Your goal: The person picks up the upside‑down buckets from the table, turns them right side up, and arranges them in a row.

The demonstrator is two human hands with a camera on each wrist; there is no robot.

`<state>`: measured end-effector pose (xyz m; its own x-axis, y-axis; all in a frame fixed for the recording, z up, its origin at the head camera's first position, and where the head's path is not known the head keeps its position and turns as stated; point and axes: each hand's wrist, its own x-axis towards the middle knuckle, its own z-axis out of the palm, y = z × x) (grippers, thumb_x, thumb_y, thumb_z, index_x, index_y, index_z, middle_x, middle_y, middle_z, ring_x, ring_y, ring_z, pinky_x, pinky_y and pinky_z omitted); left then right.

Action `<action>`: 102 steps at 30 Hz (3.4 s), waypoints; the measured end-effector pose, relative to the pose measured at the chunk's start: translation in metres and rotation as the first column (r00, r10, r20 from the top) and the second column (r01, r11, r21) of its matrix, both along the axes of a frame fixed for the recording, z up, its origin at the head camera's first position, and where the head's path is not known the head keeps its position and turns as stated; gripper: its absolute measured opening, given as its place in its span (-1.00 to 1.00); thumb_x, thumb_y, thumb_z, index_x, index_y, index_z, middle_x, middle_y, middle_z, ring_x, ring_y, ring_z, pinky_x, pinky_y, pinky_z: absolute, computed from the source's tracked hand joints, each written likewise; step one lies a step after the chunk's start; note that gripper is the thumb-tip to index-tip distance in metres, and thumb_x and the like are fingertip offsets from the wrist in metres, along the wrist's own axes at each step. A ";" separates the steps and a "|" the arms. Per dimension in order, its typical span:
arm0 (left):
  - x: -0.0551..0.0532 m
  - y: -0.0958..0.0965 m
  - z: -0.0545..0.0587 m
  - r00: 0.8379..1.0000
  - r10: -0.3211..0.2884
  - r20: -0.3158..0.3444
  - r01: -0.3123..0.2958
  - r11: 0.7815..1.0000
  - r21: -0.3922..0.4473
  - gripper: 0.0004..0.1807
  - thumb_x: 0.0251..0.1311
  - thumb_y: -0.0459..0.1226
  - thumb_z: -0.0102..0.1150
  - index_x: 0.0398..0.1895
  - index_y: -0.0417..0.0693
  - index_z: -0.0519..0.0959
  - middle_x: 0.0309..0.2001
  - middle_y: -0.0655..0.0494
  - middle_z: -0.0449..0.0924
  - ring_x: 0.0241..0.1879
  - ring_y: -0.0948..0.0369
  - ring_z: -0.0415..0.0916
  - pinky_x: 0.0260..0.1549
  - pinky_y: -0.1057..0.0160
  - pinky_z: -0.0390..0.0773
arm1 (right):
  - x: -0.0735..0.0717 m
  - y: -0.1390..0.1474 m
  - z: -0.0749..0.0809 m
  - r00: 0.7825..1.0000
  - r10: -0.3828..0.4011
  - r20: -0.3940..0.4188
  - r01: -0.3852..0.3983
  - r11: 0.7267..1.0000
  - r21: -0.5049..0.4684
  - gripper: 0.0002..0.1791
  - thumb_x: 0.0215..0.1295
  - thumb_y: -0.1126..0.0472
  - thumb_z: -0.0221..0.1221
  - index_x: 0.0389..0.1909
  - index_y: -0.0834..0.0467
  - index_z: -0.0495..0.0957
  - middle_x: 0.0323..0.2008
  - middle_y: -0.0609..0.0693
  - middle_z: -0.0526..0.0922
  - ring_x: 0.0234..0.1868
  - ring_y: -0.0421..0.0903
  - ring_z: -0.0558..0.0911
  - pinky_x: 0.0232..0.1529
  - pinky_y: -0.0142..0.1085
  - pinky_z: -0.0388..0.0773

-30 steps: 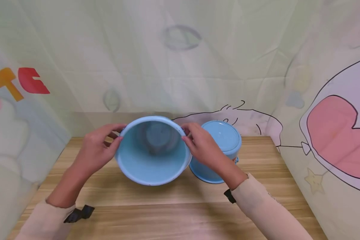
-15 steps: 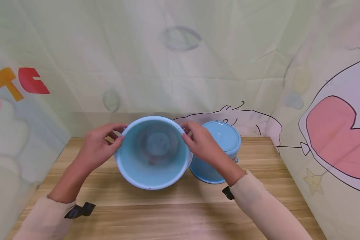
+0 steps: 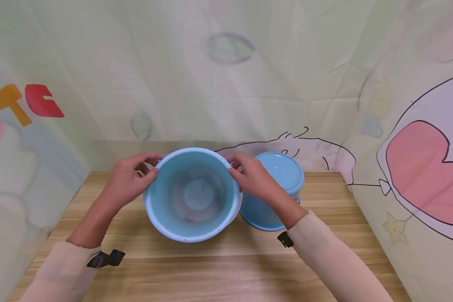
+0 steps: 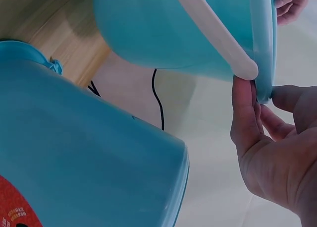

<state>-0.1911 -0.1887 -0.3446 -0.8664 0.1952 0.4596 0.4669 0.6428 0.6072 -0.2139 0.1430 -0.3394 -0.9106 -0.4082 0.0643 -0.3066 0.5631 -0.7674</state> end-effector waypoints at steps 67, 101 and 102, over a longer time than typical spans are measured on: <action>-0.017 -0.005 -0.025 0.941 0.111 0.320 -0.102 0.994 -0.044 -0.55 0.47 -0.21 0.06 0.33 -0.22 0.50 0.27 -0.24 0.57 0.18 -0.18 0.60 0.14 -0.20 0.62 | -0.006 -0.018 -0.023 0.990 -0.044 -0.132 0.067 0.981 0.182 -0.29 0.51 0.05 0.18 0.56 0.16 0.19 0.43 0.19 0.42 0.30 0.15 0.60 0.12 0.07 0.67; 0.015 -0.006 -0.025 0.916 0.005 0.401 -0.017 1.000 0.025 -0.41 0.39 -0.39 0.12 0.45 -0.43 0.32 0.34 -0.45 0.45 0.17 -0.29 0.60 -0.04 -0.09 0.72 | 0.039 -0.016 -0.047 0.995 -0.072 0.070 0.069 0.997 0.040 -0.12 0.51 0.10 0.20 0.66 0.16 -0.05 0.55 0.18 0.28 0.39 0.13 0.51 0.25 0.10 0.57; 0.015 -0.006 -0.025 0.917 0.004 0.400 -0.016 1.000 0.027 -0.41 0.39 -0.39 0.12 0.45 -0.43 0.32 0.34 -0.45 0.45 0.17 -0.30 0.59 -0.04 -0.09 0.72 | 0.039 -0.016 -0.047 0.995 -0.073 0.067 0.070 0.997 0.042 -0.12 0.50 0.10 0.20 0.66 0.16 -0.05 0.53 0.19 0.31 0.37 0.14 0.53 0.24 0.11 0.58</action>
